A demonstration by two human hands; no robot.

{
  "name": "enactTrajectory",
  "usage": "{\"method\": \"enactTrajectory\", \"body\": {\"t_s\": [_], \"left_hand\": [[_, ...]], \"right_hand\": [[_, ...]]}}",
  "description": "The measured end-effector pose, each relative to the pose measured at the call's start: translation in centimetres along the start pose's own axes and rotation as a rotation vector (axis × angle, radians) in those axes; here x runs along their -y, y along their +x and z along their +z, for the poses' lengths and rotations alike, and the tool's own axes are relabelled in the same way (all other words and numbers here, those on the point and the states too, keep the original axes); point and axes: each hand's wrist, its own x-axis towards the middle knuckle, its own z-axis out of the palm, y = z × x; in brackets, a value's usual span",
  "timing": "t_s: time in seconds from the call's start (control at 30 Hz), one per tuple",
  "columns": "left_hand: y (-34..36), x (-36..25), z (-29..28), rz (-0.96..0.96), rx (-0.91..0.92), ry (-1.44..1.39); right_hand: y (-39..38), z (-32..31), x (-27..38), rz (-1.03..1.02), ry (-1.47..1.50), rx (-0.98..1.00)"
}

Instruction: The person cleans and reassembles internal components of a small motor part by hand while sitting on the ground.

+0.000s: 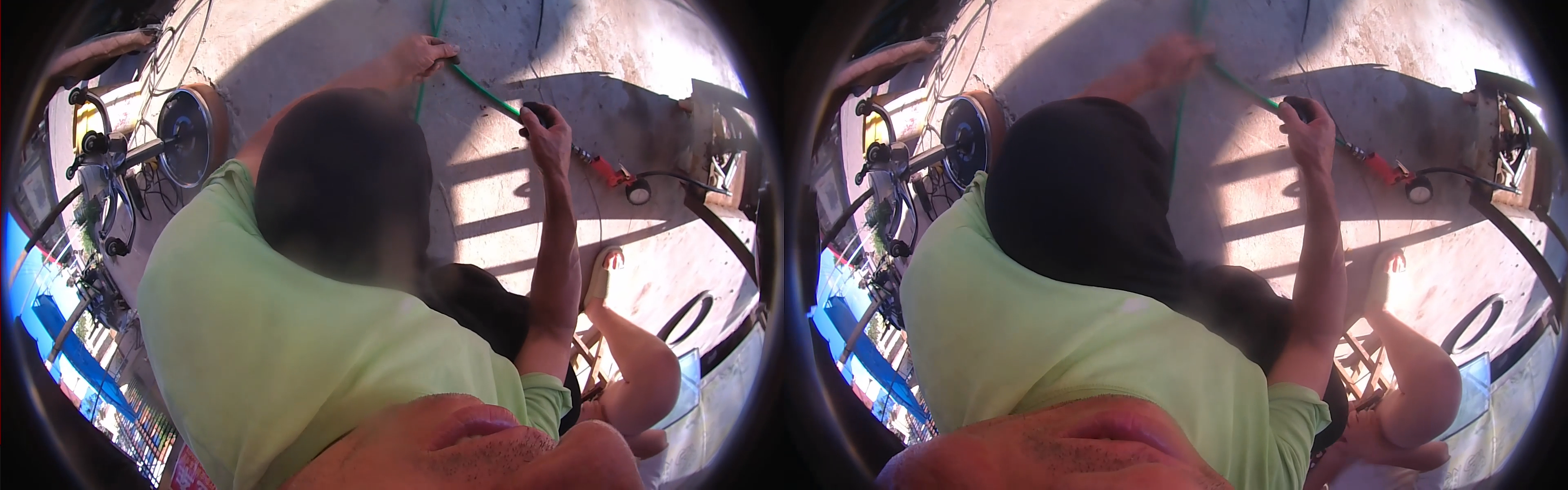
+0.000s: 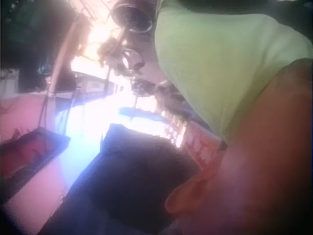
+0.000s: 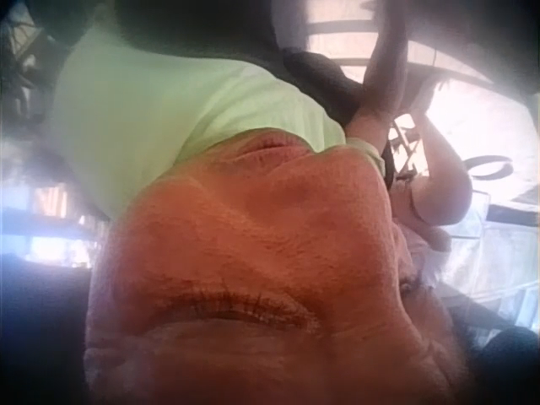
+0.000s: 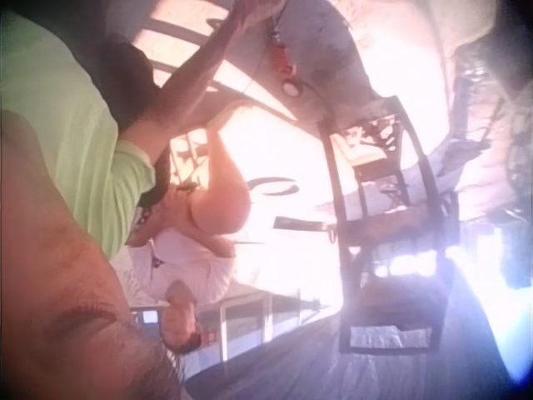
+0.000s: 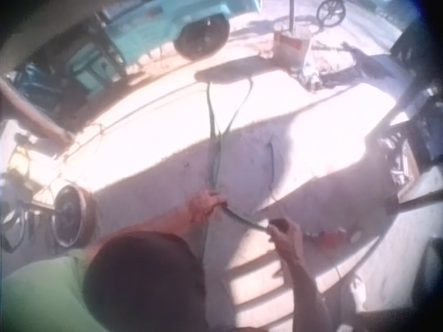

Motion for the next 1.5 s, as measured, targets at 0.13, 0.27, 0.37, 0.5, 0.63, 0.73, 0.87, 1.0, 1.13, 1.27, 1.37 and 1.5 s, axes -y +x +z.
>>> {"method": "enactTrajectory", "body": {"t_s": [0.13,0.27,0.37,0.5,0.63,0.73,0.87,1.0,1.13,1.27,1.37,1.5], "left_hand": [[-0.3,0.8,0.3,0.098,-0.085,0.539],[0.5,2.2,-0.7,0.153,-0.175,0.526],[0.6,2.5,-1.7,0.240,-0.083,0.665],[0.1,2.5,-2.2,0.328,-0.064,0.888],[-0.8,2.7,-2.0,0.383,-0.127,0.948],[-1.5,2.7,-2.0,0.331,-0.163,0.760],[-2.4,1.4,-2.7,0.215,-0.221,0.589],[-2.3,1.5,-3.7,0.322,-0.136,0.848],[-2.4,3.2,-3.8,0.389,-0.130,1.035],[-2.5,3.9,-3.8,0.416,-0.123,1.056],[-2.7,4.1,-4.0,0.432,-0.091,1.115],[-3.0,4.7,-3.8,0.514,-0.192,1.046]], "right_hand": [[0.9,-2.8,-4.2,-0.008,-0.240,0.026],[1.0,-3.3,-5.7,-0.020,-0.355,0.030],[0.6,-2.7,-6.3,0.006,-0.346,0.049],[-0.2,-1.3,-5.3,0.007,-0.357,0.078],[-0.7,-0.6,-4.7,-0.022,-0.358,0.127],[-0.2,-0.1,-5.5,-0.065,-0.373,0.102],[0.2,0.4,-6.5,-0.090,-0.385,0.123],[0.3,1.0,-6.2,-0.094,-0.348,0.182],[-0.1,1.6,-5.5,-0.095,-0.356,0.198],[0.1,1.3,-6.4,-0.107,-0.391,0.168],[0.1,1.2,-6.7,-0.099,-0.449,0.141],[-0.4,1.5,-4.9,-0.096,-0.419,0.168]]}}
